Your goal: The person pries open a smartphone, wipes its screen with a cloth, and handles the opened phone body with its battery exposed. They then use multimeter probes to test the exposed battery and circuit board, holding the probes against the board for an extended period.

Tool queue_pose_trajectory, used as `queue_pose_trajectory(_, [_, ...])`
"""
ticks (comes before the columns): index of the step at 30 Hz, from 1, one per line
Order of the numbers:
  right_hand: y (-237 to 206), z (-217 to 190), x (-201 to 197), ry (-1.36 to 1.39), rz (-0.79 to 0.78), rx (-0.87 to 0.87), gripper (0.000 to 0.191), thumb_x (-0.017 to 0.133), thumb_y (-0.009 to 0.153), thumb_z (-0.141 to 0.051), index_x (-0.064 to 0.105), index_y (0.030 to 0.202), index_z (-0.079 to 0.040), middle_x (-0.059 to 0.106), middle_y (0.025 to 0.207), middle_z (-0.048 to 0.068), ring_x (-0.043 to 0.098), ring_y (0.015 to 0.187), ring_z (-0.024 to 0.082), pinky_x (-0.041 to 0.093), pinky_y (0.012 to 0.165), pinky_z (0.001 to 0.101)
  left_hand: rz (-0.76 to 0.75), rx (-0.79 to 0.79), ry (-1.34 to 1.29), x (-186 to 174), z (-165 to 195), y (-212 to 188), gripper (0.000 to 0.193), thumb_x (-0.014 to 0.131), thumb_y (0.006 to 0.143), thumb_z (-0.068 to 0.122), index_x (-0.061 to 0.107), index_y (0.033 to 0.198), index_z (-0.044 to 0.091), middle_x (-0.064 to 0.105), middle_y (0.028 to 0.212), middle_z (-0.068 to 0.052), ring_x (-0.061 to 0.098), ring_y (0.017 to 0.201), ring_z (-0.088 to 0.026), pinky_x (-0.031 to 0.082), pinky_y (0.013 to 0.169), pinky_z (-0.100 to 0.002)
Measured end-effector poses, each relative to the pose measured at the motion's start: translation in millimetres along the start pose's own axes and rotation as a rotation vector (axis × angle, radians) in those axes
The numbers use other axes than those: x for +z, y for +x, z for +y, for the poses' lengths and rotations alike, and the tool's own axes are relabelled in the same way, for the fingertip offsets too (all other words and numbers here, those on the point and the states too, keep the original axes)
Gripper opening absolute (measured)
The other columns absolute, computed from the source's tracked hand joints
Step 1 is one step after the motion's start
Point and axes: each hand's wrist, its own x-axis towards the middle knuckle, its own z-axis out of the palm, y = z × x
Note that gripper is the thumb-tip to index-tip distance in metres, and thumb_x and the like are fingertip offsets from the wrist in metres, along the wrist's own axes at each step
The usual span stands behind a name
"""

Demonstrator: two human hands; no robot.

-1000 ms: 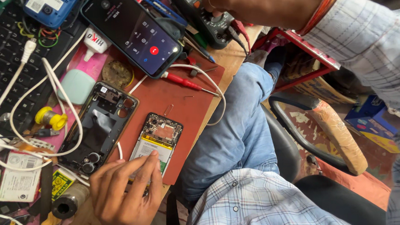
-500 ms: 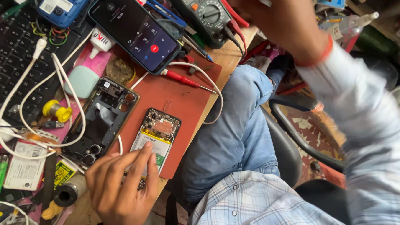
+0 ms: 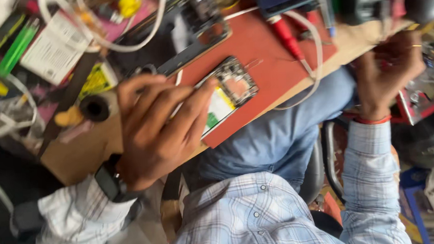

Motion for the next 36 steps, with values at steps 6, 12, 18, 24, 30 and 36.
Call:
queue_pose_trajectory(6, [10, 34, -12, -0.425, -0.21, -0.185, 0.017, 0.075, 0.1, -0.004, 0.061, 0.092, 0.003, 0.064, 0.088, 0.012, 0.066, 0.077, 0.022, 0.051, 0.068, 0.0291, 0.031, 0.028, -0.001, -3, -5, 2, 0.035, 0.078, 0.1, 0.003, 0.066, 0.133, 0.003, 0.067, 0.102, -0.001, 0.062, 0.089, -0.018, 0.042, 0.099, -0.043])
queue_pose_trajectory(12, [-10, 67, -44, -0.576, -0.618, -0.077, 0.01, 0.072, 0.102, -0.014, 0.075, 0.106, -0.006, 0.068, 0.097, 0.014, 0.069, 0.084, 0.029, 0.055, 0.077, 0.0359, 0.074, -0.048, -0.02, -12, -6, 8, 0.035, 0.075, 0.105, 0.001, 0.063, 0.137, 0.006, 0.068, 0.105, -0.001, 0.065, 0.094, -0.017, 0.041, 0.104, -0.041])
queue_pose_trajectory(18, [-45, 76, -69, -0.681, -0.949, 0.23, 0.024, 0.075, 0.098, -0.028, 0.076, 0.105, -0.005, 0.073, 0.086, 0.019, 0.074, 0.084, 0.03, 0.057, 0.075, 0.0402, 0.118, -0.049, 0.028, -20, -23, 0, 0.035, 0.063, 0.109, -0.003, 0.059, 0.142, 0.005, 0.07, 0.117, -0.002, 0.064, 0.099, -0.016, 0.038, 0.104, -0.037])
queue_pose_trajectory(24, [-91, 39, -63, -0.752, -0.76, 0.678, 0.027, 0.072, 0.099, -0.03, 0.073, 0.106, -0.004, 0.072, 0.087, 0.019, 0.073, 0.083, 0.029, 0.057, 0.073, 0.0396, 0.145, -0.055, 0.037, -18, -27, -8, 0.034, 0.066, 0.108, 0.005, 0.06, 0.141, 0.008, 0.066, 0.104, 0.001, 0.061, 0.092, -0.015, 0.04, 0.097, -0.035])
queue_pose_trajectory(30, [-152, 59, -69, -0.733, -0.37, 0.923, 0.03, 0.069, 0.101, -0.032, 0.069, 0.108, -0.003, 0.071, 0.089, 0.018, 0.073, 0.083, 0.028, 0.056, 0.072, 0.0391, 0.153, -0.018, 0.07, -16, -28, -8, 0.03, 0.077, 0.1, 0.008, 0.07, 0.129, 0.007, 0.061, 0.081, 0.002, 0.056, 0.076, -0.017, 0.041, 0.08, -0.037])
queue_pose_trajectory(36, [-206, 70, -87, -0.651, -0.054, 0.942, 0.033, 0.066, 0.102, -0.035, 0.066, 0.109, -0.003, 0.07, 0.091, 0.018, 0.072, 0.082, 0.026, 0.056, 0.07, 0.0385, 0.14, -0.025, -0.08, -22, -25, -7, 0.034, 0.066, 0.105, 0.005, 0.059, 0.138, 0.005, 0.072, 0.102, 0.003, 0.057, 0.081, -0.014, 0.042, 0.084, -0.031])
